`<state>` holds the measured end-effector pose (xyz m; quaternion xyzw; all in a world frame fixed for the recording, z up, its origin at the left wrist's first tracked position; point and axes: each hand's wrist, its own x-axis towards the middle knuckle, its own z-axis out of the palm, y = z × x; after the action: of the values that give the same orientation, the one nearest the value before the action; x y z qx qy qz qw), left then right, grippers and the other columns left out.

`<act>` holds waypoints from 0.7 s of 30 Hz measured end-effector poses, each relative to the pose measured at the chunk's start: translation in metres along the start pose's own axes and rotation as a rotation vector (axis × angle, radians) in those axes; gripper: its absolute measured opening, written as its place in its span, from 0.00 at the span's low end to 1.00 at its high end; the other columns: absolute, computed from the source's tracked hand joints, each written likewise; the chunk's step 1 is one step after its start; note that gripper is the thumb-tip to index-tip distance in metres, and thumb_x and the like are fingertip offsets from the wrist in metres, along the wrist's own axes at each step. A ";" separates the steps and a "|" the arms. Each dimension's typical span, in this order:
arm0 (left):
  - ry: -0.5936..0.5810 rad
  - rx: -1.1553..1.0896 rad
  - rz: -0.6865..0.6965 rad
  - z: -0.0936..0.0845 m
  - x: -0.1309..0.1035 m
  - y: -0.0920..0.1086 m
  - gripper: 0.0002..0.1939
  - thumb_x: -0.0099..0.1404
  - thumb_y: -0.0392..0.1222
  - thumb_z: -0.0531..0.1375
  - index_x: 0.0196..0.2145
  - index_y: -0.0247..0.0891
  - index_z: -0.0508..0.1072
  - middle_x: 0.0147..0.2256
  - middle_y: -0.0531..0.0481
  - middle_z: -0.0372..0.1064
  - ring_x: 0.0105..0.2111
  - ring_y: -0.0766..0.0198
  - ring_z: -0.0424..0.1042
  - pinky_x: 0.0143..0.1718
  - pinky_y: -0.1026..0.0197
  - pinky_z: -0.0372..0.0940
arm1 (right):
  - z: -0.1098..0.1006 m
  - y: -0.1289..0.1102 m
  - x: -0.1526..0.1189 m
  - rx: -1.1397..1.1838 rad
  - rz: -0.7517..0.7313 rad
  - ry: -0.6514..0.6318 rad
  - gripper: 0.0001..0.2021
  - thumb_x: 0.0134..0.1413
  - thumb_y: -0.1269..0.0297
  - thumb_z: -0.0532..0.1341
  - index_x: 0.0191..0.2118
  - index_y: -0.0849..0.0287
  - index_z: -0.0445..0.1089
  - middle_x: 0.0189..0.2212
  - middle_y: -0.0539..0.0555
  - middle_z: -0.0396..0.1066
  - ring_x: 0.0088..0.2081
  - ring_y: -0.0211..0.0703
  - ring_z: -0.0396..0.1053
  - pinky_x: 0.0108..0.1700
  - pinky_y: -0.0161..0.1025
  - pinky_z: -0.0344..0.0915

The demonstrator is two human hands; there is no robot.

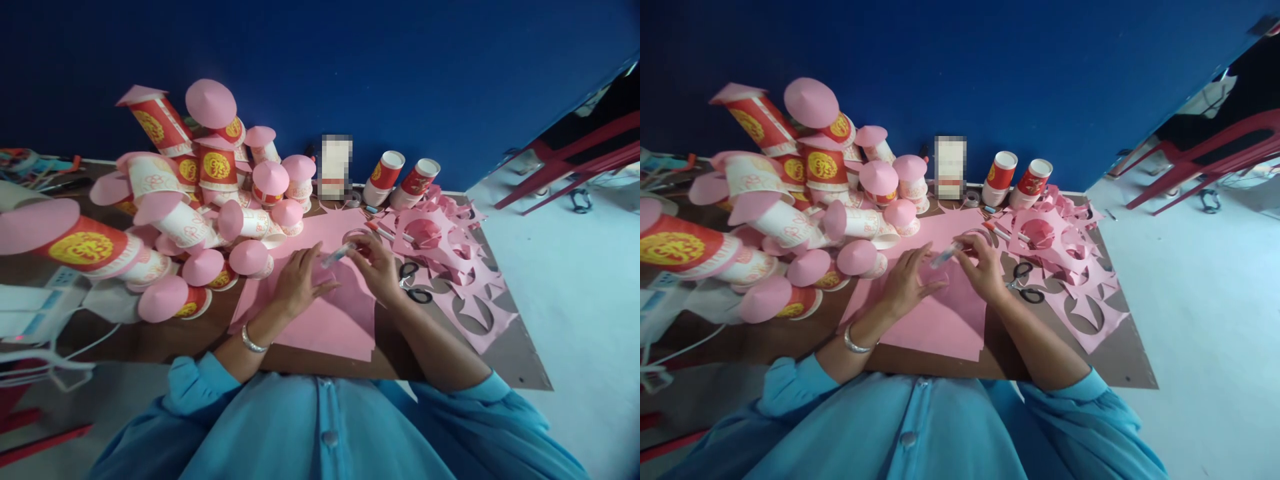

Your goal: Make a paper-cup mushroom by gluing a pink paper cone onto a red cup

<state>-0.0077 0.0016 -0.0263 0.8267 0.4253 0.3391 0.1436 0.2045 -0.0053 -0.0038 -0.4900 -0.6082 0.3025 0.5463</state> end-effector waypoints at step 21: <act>-0.405 0.302 -0.122 -0.024 0.002 0.007 0.26 0.61 0.36 0.65 0.56 0.34 0.68 0.48 0.39 0.76 0.49 0.45 0.74 0.51 0.43 0.68 | -0.038 0.036 0.011 -0.801 -0.258 0.240 0.21 0.63 0.66 0.61 0.61 0.51 0.67 0.55 0.62 0.70 0.56 0.60 0.68 0.58 0.62 0.69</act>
<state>-0.0193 -0.0020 -0.0041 0.8628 0.4826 0.0900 0.1209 0.2510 0.0108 -0.0238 -0.6149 -0.6660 -0.0871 0.4133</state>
